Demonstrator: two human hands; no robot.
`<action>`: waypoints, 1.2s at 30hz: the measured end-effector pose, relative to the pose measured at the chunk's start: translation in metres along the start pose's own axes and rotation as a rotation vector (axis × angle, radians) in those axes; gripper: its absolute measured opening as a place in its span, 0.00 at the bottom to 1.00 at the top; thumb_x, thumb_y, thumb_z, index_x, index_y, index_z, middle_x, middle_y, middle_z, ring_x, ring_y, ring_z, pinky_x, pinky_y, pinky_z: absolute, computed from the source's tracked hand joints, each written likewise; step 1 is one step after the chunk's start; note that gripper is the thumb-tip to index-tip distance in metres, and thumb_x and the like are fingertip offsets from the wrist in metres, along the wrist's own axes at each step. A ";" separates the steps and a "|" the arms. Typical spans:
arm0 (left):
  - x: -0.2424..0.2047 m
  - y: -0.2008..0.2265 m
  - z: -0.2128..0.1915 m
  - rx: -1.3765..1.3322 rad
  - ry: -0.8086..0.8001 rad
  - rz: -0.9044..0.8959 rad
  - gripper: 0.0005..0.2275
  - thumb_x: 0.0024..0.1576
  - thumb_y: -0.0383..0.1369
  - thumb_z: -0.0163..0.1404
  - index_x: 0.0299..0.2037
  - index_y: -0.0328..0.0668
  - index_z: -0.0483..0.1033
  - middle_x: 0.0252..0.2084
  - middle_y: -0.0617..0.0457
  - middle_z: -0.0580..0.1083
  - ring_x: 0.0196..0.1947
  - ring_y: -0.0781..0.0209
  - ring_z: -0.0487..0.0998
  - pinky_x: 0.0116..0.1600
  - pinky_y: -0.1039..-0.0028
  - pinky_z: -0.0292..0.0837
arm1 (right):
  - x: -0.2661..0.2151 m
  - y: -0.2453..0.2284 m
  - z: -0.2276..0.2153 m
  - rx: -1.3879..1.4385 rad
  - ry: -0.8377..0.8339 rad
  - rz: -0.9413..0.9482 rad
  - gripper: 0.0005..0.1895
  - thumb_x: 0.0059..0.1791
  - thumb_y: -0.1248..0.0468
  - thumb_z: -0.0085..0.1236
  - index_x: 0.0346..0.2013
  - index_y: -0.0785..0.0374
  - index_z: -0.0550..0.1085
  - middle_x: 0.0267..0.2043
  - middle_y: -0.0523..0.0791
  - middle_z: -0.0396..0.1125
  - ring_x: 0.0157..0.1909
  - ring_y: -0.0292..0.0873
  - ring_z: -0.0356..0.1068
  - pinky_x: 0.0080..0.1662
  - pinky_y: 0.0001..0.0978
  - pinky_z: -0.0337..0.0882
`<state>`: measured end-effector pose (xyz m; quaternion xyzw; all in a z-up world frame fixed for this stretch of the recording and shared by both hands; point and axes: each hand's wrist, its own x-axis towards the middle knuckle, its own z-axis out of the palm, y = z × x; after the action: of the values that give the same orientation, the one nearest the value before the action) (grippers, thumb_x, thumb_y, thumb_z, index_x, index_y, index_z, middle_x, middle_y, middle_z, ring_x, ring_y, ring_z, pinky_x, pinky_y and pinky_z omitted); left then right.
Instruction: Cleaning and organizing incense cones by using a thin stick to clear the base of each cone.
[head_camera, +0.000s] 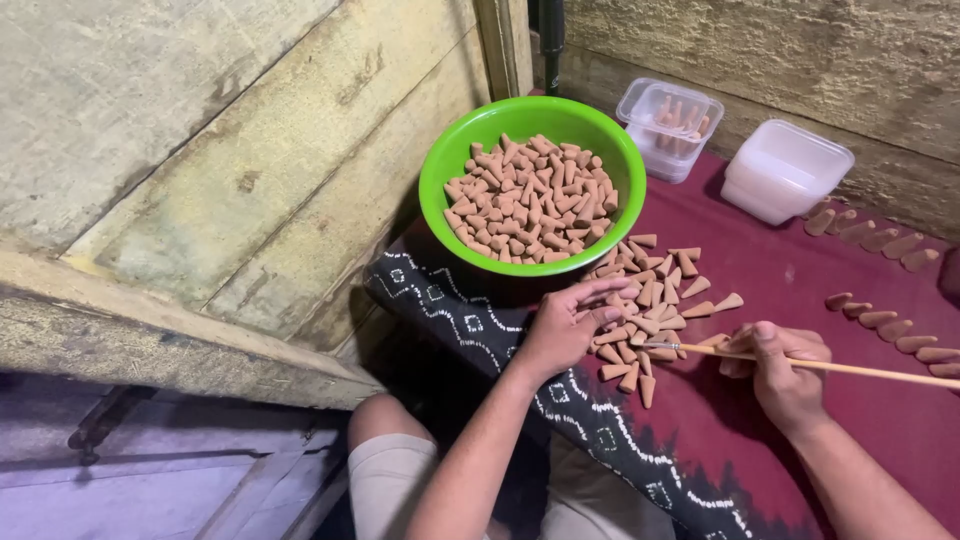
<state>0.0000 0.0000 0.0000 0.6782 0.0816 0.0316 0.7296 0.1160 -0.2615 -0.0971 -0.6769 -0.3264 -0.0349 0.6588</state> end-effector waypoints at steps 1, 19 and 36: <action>0.000 -0.001 0.000 -0.001 0.002 0.001 0.18 0.60 0.23 0.50 0.61 0.42 0.73 0.60 0.45 0.76 0.63 0.56 0.76 0.64 0.71 0.76 | 0.002 -0.003 0.001 0.000 -0.002 -0.001 0.22 0.61 0.58 0.45 0.28 0.67 0.76 0.23 0.50 0.72 0.18 0.41 0.72 0.19 0.24 0.73; 0.001 -0.003 0.000 0.050 -0.015 -0.062 0.20 0.58 0.29 0.54 0.61 0.49 0.73 0.61 0.45 0.76 0.45 0.65 0.81 0.47 0.81 0.80 | 0.008 -0.016 0.006 -0.011 -0.044 -0.078 0.21 0.58 0.51 0.47 0.35 0.64 0.78 0.26 0.47 0.75 0.21 0.39 0.77 0.17 0.17 0.70; 0.001 -0.012 0.001 -0.092 0.015 -0.020 0.11 0.54 0.23 0.60 0.46 0.31 0.80 0.37 0.42 0.81 0.35 0.64 0.84 0.40 0.85 0.82 | 0.014 -0.038 0.014 0.172 -0.100 -0.031 0.15 0.54 0.60 0.54 0.35 0.70 0.78 0.33 0.54 0.76 0.30 0.46 0.80 0.33 0.28 0.85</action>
<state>0.0002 -0.0016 -0.0116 0.6430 0.0923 0.0328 0.7596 0.1026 -0.2464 -0.0589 -0.6136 -0.3709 0.0169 0.6969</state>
